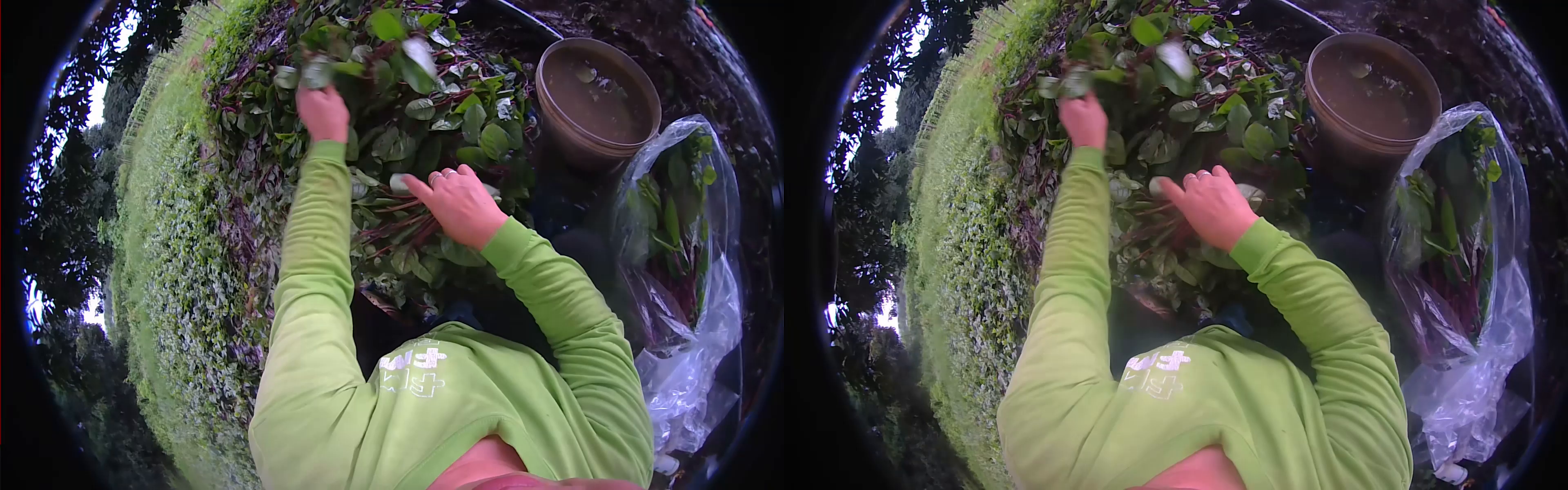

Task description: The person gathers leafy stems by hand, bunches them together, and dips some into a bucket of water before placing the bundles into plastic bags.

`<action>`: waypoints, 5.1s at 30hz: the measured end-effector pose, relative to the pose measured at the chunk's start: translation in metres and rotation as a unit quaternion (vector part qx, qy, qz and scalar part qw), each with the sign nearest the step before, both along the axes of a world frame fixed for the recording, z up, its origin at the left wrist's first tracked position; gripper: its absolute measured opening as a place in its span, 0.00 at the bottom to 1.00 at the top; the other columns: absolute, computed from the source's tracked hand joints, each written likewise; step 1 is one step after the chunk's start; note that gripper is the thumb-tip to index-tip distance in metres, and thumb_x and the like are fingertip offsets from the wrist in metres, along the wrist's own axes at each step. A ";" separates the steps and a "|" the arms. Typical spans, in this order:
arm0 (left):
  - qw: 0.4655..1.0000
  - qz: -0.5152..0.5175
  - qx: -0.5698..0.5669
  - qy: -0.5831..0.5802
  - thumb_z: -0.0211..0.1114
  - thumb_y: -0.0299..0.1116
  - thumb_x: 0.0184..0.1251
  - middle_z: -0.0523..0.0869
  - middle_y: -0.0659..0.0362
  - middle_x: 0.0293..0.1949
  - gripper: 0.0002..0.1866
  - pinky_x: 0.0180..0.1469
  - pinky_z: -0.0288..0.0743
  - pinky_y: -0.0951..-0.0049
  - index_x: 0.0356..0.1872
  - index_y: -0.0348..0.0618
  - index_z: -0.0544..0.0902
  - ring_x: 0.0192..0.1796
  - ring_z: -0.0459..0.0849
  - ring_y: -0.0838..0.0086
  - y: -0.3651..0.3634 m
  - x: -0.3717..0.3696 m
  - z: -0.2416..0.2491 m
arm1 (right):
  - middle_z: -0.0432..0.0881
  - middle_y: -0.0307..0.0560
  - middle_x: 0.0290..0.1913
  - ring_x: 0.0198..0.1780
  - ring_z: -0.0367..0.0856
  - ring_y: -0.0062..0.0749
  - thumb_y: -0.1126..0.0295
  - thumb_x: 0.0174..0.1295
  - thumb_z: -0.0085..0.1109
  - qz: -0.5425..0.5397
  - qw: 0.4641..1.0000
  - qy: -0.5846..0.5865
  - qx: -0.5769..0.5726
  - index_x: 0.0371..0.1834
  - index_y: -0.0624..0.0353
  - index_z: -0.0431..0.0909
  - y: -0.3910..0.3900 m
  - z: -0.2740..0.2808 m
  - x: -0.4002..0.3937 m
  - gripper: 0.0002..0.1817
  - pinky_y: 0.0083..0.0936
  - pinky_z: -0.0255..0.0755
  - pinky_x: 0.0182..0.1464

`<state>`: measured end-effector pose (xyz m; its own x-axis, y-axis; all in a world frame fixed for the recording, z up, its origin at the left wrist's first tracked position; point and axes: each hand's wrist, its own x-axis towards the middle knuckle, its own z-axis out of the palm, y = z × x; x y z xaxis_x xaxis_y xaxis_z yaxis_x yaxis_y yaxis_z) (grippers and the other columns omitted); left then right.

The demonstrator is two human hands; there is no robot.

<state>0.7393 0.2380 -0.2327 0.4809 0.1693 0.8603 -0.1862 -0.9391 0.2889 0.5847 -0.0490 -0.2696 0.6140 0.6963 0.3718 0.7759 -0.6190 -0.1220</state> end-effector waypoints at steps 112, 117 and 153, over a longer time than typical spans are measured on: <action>0.920 -0.245 -0.020 0.306 0.72 0.29 0.63 0.85 0.53 0.40 0.12 0.46 0.81 0.66 0.48 0.42 0.90 0.42 0.87 0.62 -0.064 -0.009 -0.002 | 0.81 0.47 0.46 0.55 0.80 0.42 0.73 0.60 0.56 -0.050 0.998 0.000 0.041 0.42 0.55 0.80 -0.002 0.003 0.023 0.08 0.42 0.70 0.64; 0.892 -0.316 -0.068 0.316 0.70 0.23 0.65 0.82 0.60 0.37 0.11 0.48 0.76 0.73 0.47 0.44 0.91 0.44 0.81 0.73 -0.039 -0.073 0.019 | 0.79 0.50 0.49 0.59 0.79 0.44 0.70 0.64 0.55 -0.020 0.984 -0.123 0.129 0.40 0.57 0.80 0.000 0.015 0.020 0.06 0.47 0.58 0.78; 0.788 -0.267 0.148 0.535 0.76 0.39 0.59 0.88 0.48 0.46 0.20 0.55 0.80 0.62 0.50 0.41 0.89 0.52 0.87 0.56 -0.060 -0.050 -0.070 | 0.76 0.56 0.59 0.62 0.76 0.52 0.75 0.50 0.63 -0.041 0.998 0.046 0.030 0.49 0.64 0.79 0.016 -0.020 0.019 0.20 0.45 0.68 0.67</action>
<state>0.6896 0.1780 -0.3032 0.8924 -0.4347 -0.1211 -0.3764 -0.8650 0.3316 0.6033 -0.0332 -0.2892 0.7010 0.6215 0.3499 0.7073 -0.6688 -0.2290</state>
